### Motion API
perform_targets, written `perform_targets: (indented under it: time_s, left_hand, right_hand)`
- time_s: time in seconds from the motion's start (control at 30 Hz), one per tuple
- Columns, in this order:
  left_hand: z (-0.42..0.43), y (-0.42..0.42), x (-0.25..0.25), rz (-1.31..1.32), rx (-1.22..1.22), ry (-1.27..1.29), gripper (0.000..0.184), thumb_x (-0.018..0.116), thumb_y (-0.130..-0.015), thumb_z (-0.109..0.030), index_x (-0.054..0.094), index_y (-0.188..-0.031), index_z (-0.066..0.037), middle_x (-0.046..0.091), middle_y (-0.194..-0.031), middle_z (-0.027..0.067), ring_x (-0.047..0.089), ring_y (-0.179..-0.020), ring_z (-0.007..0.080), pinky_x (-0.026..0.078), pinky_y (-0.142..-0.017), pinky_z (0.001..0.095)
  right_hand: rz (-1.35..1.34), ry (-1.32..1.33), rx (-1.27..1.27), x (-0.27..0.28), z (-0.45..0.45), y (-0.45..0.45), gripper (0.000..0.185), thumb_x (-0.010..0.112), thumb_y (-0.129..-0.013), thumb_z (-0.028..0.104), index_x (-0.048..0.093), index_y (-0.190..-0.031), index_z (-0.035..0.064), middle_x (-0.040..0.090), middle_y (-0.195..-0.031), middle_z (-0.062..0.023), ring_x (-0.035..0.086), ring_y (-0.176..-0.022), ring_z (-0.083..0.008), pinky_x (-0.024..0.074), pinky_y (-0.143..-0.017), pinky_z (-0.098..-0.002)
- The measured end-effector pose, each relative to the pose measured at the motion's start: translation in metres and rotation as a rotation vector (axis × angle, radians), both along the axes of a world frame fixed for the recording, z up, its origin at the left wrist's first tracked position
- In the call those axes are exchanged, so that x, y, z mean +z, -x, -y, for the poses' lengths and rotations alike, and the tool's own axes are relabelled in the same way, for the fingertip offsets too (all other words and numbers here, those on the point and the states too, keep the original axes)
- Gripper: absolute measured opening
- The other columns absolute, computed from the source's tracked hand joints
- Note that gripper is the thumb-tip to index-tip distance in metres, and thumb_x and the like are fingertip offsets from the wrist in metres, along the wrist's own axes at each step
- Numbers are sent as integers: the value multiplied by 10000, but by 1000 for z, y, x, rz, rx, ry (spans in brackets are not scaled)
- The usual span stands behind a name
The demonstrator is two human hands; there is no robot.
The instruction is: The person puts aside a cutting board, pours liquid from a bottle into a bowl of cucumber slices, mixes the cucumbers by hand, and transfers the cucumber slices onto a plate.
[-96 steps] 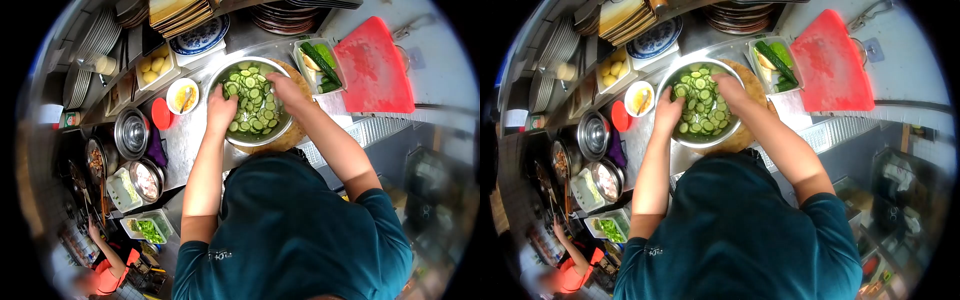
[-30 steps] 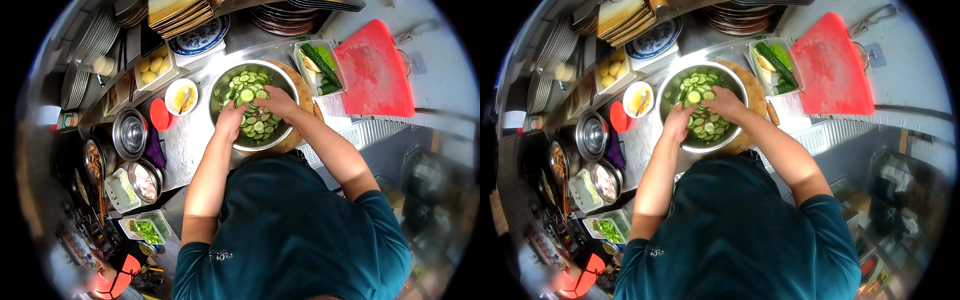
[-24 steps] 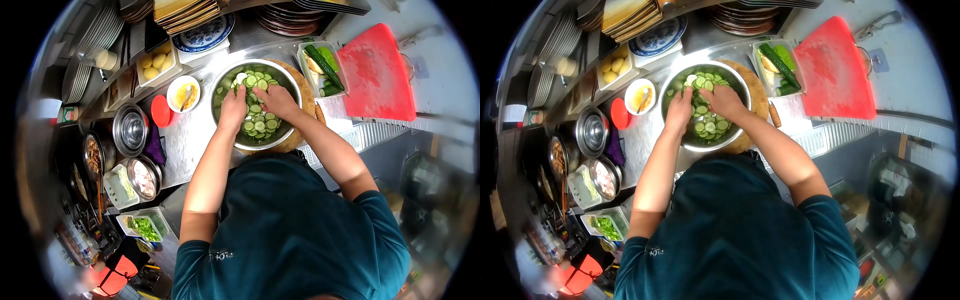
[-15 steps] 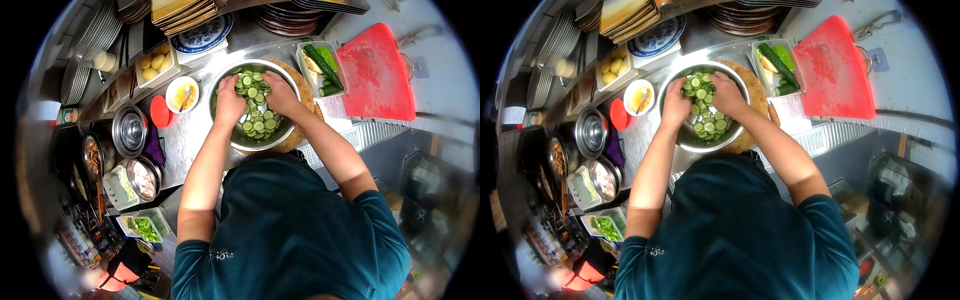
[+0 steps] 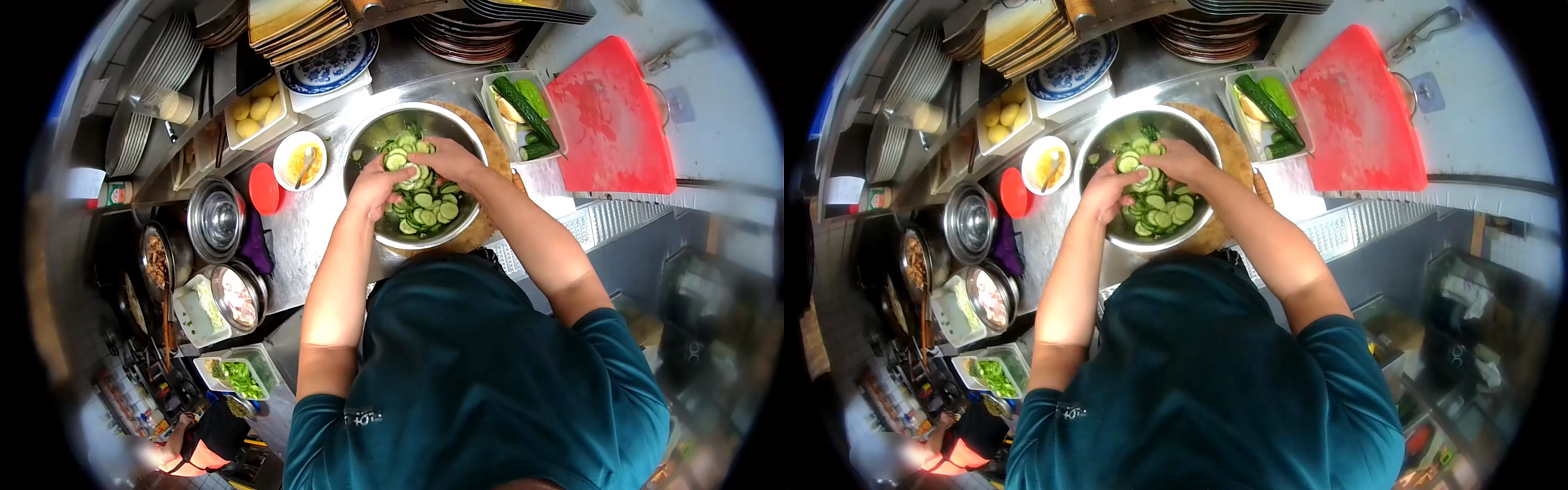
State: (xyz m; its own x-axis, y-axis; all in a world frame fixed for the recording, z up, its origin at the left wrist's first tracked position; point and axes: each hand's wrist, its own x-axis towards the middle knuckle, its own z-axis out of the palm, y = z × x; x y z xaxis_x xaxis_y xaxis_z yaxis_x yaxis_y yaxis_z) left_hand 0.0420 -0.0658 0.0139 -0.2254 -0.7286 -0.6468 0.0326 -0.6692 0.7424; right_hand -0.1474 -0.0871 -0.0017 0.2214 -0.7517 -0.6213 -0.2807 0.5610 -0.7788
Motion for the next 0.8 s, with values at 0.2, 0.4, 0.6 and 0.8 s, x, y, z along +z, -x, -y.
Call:
perform_targets:
  time_s: [0.2,0.4,0.6,0.8]
  left_hand:
    - [-7,4,17,106,60,190,337,656,-1037,-237,652,-1265,11,753,-1048,88,714,-841,151,573,-620,262]
    - [-14,-10,11,175,83,116,465,583,-1078,-318,625,-1282,97,748,-1097,115,712,-949,226,552,-873,321]
    - [-39,2,60,142,202,-7,664,562,-1038,-369,387,-1527,45,464,-1539,235,442,-1410,341,356,-1141,580]
    - [-38,0,-15,-123,290,-382,582,598,-903,-250,461,-1435,-57,422,-1475,215,369,-1394,396,349,-1082,702]
  right_hand:
    - [15,133,3,17,-3,1,507,645,-1016,398,645,-1259,-47,706,-1100,-126,674,-843,-157,593,-606,-313]
    - [156,175,-15,19,-17,12,363,573,-1052,191,583,-1323,-49,655,-1161,-126,682,-1064,-180,645,-737,-301]
    - [-73,274,-13,13,-40,24,439,590,-1024,176,542,-1423,-3,589,-1408,-161,603,-1264,-272,534,-1019,-384]
    - [363,-431,-331,-1,-47,-1,464,625,-957,233,536,-1389,88,609,-1373,-148,630,-1185,-305,530,-970,-497]
